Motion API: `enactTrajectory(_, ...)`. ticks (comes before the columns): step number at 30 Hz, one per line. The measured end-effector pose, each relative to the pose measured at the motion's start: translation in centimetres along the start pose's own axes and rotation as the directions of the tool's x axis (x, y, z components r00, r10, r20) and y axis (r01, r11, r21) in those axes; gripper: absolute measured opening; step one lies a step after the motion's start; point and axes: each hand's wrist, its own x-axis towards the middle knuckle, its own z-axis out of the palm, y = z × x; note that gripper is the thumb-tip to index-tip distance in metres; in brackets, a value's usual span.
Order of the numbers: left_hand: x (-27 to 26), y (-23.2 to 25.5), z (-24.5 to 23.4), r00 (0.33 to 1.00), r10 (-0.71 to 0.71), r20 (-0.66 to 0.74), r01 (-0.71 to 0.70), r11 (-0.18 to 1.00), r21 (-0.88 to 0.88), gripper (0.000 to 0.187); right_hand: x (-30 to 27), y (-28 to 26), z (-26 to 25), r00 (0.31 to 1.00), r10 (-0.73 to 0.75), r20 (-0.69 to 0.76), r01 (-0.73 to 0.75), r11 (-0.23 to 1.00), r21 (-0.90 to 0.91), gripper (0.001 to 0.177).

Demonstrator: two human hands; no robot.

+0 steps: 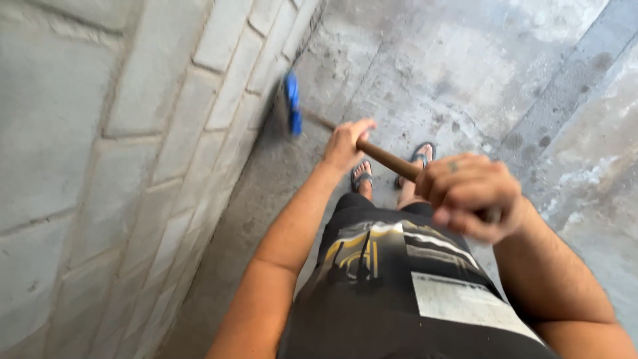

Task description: Sweeping a concrete floor using a long-handled broom.

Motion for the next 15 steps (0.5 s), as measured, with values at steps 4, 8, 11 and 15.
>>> enactTrajectory(4, 1.1, -4.0, 2.7, 0.984, -0.143, 0.109, 0.13, 0.984, 0.12, 0.03, -1.3, 3.5, -3.6, 0.964, 0.178, -0.197, -0.171, 0.984, 0.056, 0.041)
enactTrajectory(8, 6.1, -8.3, 5.8, 0.96, -0.26, 0.104, 0.242, 0.958, 0.156, 0.028, -3.0, 8.1, -6.7, 0.919, 0.269, -0.289, -0.261, 0.963, 0.069, 0.041)
enactTrajectory(11, 11.6, -7.6, 6.4, 0.989, -0.147, 0.011, 0.146, 0.986, 0.086, 0.023, -1.6, 6.9, -6.9, 0.929, 0.21, -0.304, -0.23, 0.973, -0.032, 0.04)
enactTrajectory(15, 14.8, -5.2, 5.0, 0.993, 0.032, -0.11, -0.02, 0.994, 0.107, 0.022, 0.8, 4.4, -5.8, 0.997, 0.073, -0.029, -0.077, 0.98, -0.186, 0.029)
